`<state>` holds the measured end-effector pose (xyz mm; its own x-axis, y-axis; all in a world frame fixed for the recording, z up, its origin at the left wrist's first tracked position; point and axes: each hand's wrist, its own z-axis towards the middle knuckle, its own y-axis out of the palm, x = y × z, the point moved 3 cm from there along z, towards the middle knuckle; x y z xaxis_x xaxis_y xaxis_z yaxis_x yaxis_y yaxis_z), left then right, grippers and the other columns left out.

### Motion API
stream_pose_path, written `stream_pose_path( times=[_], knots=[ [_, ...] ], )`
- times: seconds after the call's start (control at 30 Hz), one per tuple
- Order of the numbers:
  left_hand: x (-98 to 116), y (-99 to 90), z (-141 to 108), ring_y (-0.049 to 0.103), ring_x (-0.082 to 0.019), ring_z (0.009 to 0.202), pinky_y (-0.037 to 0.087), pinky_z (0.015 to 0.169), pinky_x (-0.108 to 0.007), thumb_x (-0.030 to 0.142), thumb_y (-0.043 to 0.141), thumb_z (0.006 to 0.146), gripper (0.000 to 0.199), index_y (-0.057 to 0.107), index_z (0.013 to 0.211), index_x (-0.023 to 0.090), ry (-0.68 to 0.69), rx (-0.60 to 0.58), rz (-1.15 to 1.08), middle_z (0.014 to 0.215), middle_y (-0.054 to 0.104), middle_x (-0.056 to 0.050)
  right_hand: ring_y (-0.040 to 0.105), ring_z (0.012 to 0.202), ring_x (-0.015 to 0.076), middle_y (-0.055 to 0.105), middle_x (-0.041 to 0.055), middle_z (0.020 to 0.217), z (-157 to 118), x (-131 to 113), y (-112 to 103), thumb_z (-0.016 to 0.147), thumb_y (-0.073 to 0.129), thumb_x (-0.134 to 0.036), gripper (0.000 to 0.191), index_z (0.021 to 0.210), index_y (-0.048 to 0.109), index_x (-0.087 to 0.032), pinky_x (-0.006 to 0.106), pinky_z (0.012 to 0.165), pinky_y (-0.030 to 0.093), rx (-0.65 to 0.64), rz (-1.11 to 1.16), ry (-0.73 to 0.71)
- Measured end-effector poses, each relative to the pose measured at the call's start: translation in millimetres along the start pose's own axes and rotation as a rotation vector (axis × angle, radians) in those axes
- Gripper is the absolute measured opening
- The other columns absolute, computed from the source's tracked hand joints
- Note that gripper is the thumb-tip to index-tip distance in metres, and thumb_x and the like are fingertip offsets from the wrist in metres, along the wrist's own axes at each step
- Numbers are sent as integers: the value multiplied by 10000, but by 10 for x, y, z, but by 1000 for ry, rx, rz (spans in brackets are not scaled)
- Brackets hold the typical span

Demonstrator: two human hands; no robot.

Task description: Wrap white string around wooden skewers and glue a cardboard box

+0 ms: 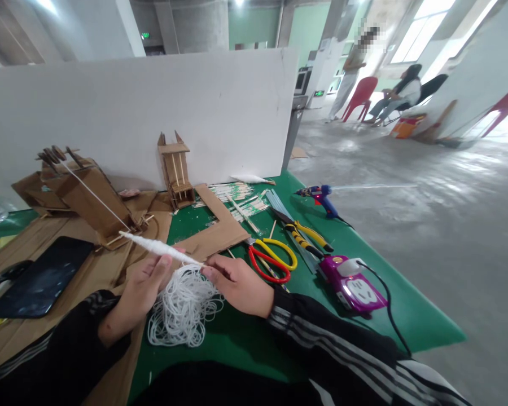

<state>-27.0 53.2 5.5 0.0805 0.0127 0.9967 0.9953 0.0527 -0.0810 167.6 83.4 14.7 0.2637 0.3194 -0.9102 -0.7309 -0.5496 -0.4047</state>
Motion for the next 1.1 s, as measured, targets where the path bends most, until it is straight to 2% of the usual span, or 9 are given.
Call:
stream_pose_path(
  times=[0.1, 0.2, 0.3, 0.43, 0.5, 0.6, 0.67, 0.87, 1.1],
  knots=[
    [-17, -22, 1, 545, -124, 566, 428, 499, -206, 500, 534, 868, 451, 659, 1113, 142, 16, 31, 15, 711, 637, -19, 406, 482, 83, 453, -42, 526, -3, 2, -1, 986, 309, -455, 460, 891, 636, -145, 216, 514, 358, -82, 45, 35],
    [-37, -11, 3, 549, -121, 591, 436, 525, -208, 496, 541, 867, 440, 654, 1107, 145, 18, 8, -21, 740, 638, -23, 416, 482, 84, 471, -41, 521, 10, 8, -7, 972, 362, -450, 421, 840, 618, -143, 219, 525, 369, -87, 75, 68],
    [-64, 8, 10, 540, -122, 581, 416, 509, -207, 501, 547, 860, 452, 629, 1121, 141, 7, -17, -72, 685, 614, -7, 474, 548, 96, 544, -17, 599, 31, 11, -14, 937, 464, -422, 335, 784, 580, -147, 225, 566, 396, -4, 91, 70],
    [-101, 2, 17, 463, -108, 504, 319, 439, -190, 502, 546, 864, 443, 593, 1133, 153, 0, -9, -108, 509, 450, 63, 491, 609, 106, 569, -6, 679, 40, 7, -31, 888, 561, -402, 260, 817, 570, -152, 219, 567, 394, 120, 89, 57],
    [-106, -6, 13, 419, -99, 476, 291, 432, -192, 493, 548, 867, 426, 591, 1127, 158, -1, -2, -104, 476, 370, 84, 484, 598, 104, 553, -9, 663, 36, -1, -30, 917, 509, -413, 284, 840, 581, -149, 222, 569, 395, 82, 89, 57],
    [-87, -4, 1, 360, -87, 448, 269, 430, -195, 486, 546, 871, 409, 592, 1111, 158, 3, -6, -107, 468, 304, 98, 453, 536, 97, 508, -24, 583, 26, -1, -13, 972, 367, -425, 385, 872, 607, -141, 231, 563, 389, -55, 82, 79],
    [-69, 8, -7, 321, -77, 436, 258, 428, -193, 491, 530, 879, 408, 587, 1104, 155, 4, -16, -111, 476, 305, 100, 442, 518, 94, 496, -28, 563, 25, 14, -2, 972, 364, -423, 393, 848, 607, -140, 233, 555, 383, -95, 90, 88],
    [-44, 54, -8, 333, -70, 435, 275, 432, -187, 517, 502, 884, 433, 556, 1102, 146, 22, -44, -92, 499, 405, 84, 468, 611, 102, 545, -14, 692, 39, 64, -2, 882, 572, -398, 244, 853, 564, -156, 219, 558, 377, 107, 121, 64],
    [-13, 64, -24, 404, -66, 461, 328, 446, -187, 537, 552, 843, 427, 561, 1018, 147, -13, -19, -127, 587, 520, 52, 428, 544, 89, 494, -31, 609, 21, 1, 1, 966, 399, -353, 313, 847, 612, -156, 216, 537, 359, -18, -4, 58]
  ],
)
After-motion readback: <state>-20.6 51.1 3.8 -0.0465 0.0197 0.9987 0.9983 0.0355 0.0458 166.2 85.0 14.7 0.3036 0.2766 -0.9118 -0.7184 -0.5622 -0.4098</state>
